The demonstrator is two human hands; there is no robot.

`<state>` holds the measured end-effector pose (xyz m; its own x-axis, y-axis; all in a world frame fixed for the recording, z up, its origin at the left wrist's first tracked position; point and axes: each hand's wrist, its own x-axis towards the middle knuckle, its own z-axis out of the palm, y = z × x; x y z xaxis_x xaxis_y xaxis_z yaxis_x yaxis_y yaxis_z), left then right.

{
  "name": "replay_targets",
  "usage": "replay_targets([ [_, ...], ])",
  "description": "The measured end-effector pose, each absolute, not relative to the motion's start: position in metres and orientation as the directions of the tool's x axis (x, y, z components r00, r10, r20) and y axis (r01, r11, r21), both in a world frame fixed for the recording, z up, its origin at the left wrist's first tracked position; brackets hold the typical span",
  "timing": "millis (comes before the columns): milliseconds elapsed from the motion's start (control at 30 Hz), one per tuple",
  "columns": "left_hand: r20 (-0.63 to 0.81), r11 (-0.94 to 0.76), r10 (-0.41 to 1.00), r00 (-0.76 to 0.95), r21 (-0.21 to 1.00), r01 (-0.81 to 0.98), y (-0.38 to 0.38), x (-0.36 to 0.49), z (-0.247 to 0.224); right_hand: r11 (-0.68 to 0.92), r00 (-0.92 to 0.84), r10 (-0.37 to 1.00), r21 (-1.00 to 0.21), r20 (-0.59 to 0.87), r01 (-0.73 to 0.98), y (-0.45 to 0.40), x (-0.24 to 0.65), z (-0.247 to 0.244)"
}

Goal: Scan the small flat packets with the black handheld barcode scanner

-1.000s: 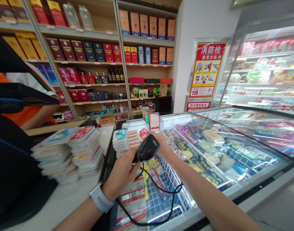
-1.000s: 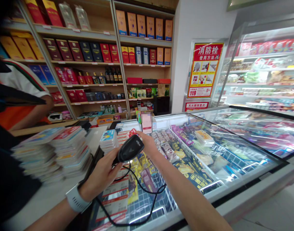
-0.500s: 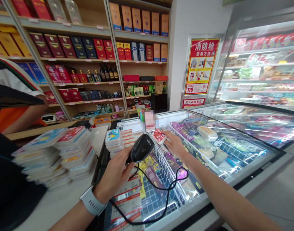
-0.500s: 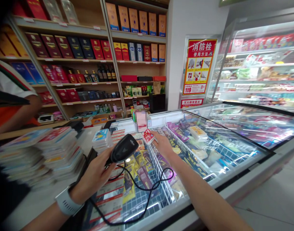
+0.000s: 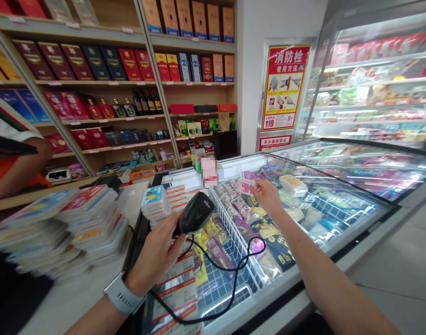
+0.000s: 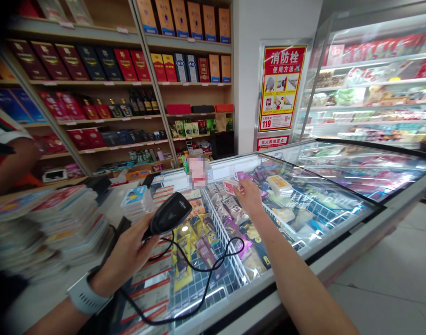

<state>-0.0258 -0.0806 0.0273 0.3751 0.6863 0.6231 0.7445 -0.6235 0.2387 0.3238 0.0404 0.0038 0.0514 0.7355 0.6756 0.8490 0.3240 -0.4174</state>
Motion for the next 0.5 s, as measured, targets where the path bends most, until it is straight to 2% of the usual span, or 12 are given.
replay_targets([
  [167, 0.62, -0.626, 0.686, 0.379, 0.239, 0.742, -0.079, -0.027, 0.024, 0.272, 0.053, 0.721, -0.353, 0.691, 0.895, 0.038, 0.328, 0.007],
  [500, 0.612, -0.62, 0.689, 0.389, 0.219, 0.754, -0.077, -0.025, 0.021, 0.049, 0.079, 0.859, -0.235, 0.506, 0.971, 0.025, 0.317, 0.017],
])
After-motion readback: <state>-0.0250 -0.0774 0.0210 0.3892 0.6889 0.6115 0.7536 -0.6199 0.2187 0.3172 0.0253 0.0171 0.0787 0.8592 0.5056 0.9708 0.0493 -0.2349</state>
